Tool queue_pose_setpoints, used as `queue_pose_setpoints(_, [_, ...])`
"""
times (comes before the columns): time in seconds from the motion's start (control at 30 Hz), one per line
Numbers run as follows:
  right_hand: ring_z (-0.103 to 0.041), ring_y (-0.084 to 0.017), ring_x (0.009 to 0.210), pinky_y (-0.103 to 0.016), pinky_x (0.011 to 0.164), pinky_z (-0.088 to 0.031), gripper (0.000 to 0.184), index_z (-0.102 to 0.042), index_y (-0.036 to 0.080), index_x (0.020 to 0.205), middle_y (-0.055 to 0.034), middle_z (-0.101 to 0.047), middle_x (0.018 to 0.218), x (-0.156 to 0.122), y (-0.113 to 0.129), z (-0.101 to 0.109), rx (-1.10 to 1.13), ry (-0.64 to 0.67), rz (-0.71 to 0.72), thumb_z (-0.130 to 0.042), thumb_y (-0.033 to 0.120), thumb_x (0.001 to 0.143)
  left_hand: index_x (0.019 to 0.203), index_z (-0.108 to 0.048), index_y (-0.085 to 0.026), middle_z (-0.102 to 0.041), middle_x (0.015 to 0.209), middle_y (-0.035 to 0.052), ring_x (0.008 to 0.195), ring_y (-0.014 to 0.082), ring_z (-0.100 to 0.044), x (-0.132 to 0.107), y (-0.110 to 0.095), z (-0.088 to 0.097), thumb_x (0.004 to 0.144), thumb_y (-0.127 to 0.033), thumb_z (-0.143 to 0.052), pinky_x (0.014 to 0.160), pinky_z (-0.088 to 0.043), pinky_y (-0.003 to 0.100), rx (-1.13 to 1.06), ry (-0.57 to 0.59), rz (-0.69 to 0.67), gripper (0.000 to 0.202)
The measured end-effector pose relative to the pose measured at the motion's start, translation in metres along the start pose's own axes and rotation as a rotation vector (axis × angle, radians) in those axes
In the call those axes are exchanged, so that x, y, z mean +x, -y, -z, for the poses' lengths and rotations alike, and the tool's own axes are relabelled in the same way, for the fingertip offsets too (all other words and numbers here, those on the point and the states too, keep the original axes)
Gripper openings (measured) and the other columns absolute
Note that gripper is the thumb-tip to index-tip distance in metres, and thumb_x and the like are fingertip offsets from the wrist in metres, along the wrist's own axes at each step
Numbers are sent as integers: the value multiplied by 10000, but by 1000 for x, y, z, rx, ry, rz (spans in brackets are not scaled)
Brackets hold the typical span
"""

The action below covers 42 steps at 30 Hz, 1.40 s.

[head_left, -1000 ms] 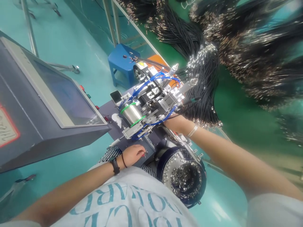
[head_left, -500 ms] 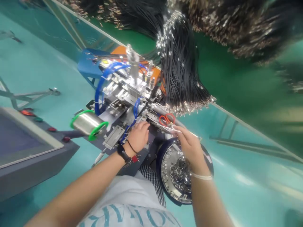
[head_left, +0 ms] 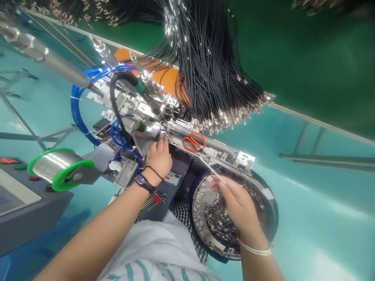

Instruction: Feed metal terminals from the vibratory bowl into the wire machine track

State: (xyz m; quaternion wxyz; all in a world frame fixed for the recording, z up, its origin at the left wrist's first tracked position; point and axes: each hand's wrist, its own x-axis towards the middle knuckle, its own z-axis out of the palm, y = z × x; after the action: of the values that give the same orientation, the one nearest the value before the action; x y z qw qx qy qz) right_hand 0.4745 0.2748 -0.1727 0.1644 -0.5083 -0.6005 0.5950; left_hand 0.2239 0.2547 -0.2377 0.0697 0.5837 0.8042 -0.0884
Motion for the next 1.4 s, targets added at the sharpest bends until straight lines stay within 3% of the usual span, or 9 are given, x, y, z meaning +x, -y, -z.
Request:
queue_pose_setpoints(0.27, [-604,-116,788,-228,744,-479,289,-650,244,1079,4,-668,849,6,-1,6,-20,57,1,-421,365,951,1403,-354,-48,-408,1414,216,1168,350,-426,-3,-7,9,824,-304,-500,942,-374,462,108,31,19,650])
queue_pose_setpoints(0.5, [-565,-119,690,-220,644,-451,332,-646,222,1083,13,-616,729,6,0,12,-63,56,-93,-407,407,948,1306,-479,-69,-541,1241,201,1104,358,-464,2,2,14,825,-289,-510,896,-392,463,6,24,21,531])
queue_pose_setpoints(0.63, [-567,-124,687,-226,633,-431,338,-639,223,1097,13,-604,722,4,6,12,-104,89,-65,-389,402,956,1056,-647,-135,-630,973,118,919,244,-555,-1,5,25,867,-311,-477,840,-425,360,-458,43,69,309])
queue_pose_setpoints(0.8, [-548,-121,660,-235,640,-411,315,-635,216,1027,10,-597,711,5,25,-4,-161,268,57,-357,353,973,1033,-683,-163,-598,743,27,582,98,-457,-44,-7,46,838,-517,-531,552,-351,233,-1403,500,235,432])
queue_pose_setpoints(0.87, [-548,-127,665,-239,640,-407,326,-638,220,1001,6,-605,711,6,34,-17,-194,374,84,-337,342,978,1035,-687,-147,-530,661,-4,519,62,-375,-64,-12,48,796,-519,-596,498,-271,209,-1649,601,328,451])
queue_pose_setpoints(1.03, [-593,-153,835,-263,741,-448,293,-623,250,1123,-26,-670,902,13,44,-48,-267,536,123,-395,331,958,817,-683,-124,-449,574,-36,491,31,-323,-96,-5,33,748,-454,-688,484,-229,187,-1963,437,644,337])
queue_pose_setpoints(1.1, [-608,-167,873,-276,769,-471,345,-588,237,1211,-46,-677,982,25,44,-61,-278,454,89,-491,379,912,773,-650,-134,-445,572,-41,492,30,-319,-102,6,25,751,-445,-688,488,-237,181,-2014,378,733,314])
queue_pose_setpoints(1.27, [-647,-187,887,-287,817,-479,334,-656,206,1131,-72,-701,1009,85,48,-110,-487,-17,24,-473,378,910,771,-626,-132,-474,603,-30,517,34,-347,-121,34,8,770,-471,-662,504,-257,170,-1966,408,812,340])
queue_pose_setpoints(1.4, [-660,-200,887,-297,809,-470,367,-600,244,1220,-87,-706,978,137,54,-151,-847,-66,12,-372,338,949,784,-640,-130,-498,630,-11,540,48,-357,-144,50,-1,784,-512,-629,502,-247,179,-1862,478,777,383])
